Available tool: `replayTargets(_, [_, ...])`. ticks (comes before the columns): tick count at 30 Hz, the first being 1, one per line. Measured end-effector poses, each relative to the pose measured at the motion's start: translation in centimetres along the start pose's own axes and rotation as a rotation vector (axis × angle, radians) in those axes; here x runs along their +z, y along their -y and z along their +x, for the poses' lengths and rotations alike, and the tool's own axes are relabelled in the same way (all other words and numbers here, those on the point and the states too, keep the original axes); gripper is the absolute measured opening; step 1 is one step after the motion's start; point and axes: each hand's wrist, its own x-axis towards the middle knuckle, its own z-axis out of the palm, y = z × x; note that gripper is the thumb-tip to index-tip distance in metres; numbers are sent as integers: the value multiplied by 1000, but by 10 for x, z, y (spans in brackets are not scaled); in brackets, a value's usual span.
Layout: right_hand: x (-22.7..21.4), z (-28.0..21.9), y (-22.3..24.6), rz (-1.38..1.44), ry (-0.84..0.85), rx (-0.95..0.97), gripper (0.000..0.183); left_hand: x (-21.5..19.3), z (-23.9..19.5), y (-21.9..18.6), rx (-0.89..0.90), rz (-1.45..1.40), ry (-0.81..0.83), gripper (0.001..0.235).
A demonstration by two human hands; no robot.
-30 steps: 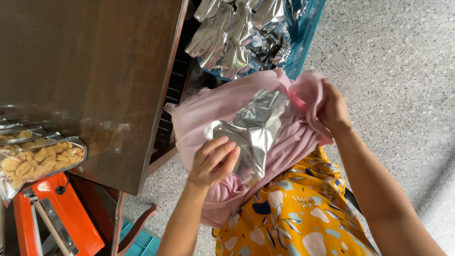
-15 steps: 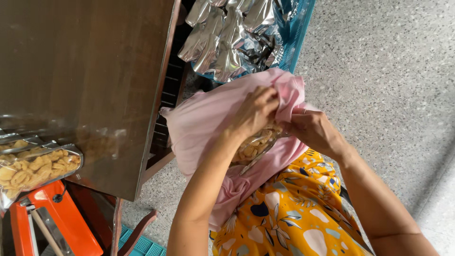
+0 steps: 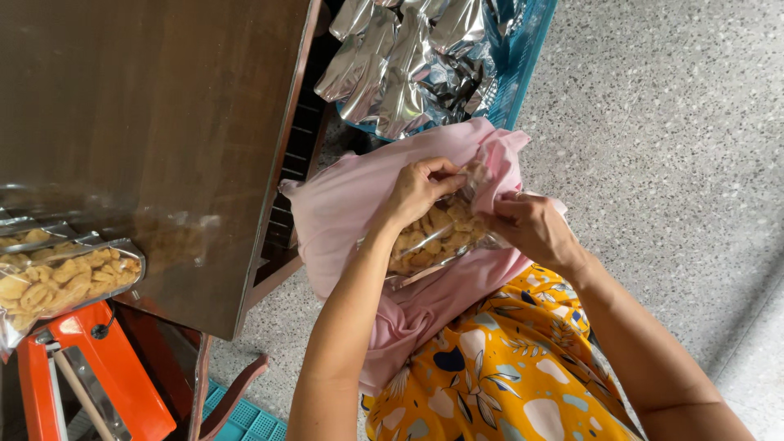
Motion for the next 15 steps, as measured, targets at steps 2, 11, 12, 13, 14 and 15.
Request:
replayTargets(2, [3, -4, -3, -30, -16, 44, 27, 0, 0, 3, -78, 68, -72, 15])
replayTargets(11, [30, 19, -15, 24, -50, 149, 27, 7, -17, -18, -80, 155, -63, 21])
replayTargets(12, [31, 35, -18, 76, -74, 147, 24, 9, -20, -21, -26, 161, -126, 19])
replayTargets(13, [32, 47, -20, 127, -98, 143, 22, 12, -22, -24, 29, 168, -191, 17])
replayTargets(14, [31, 51, -20, 109, -74, 154, 24, 13, -23, -26, 84, 174, -255, 16])
replayTargets(15, [29, 54, -22, 88, -51, 167, 25, 14, -23, -26, 114, 207, -277, 15])
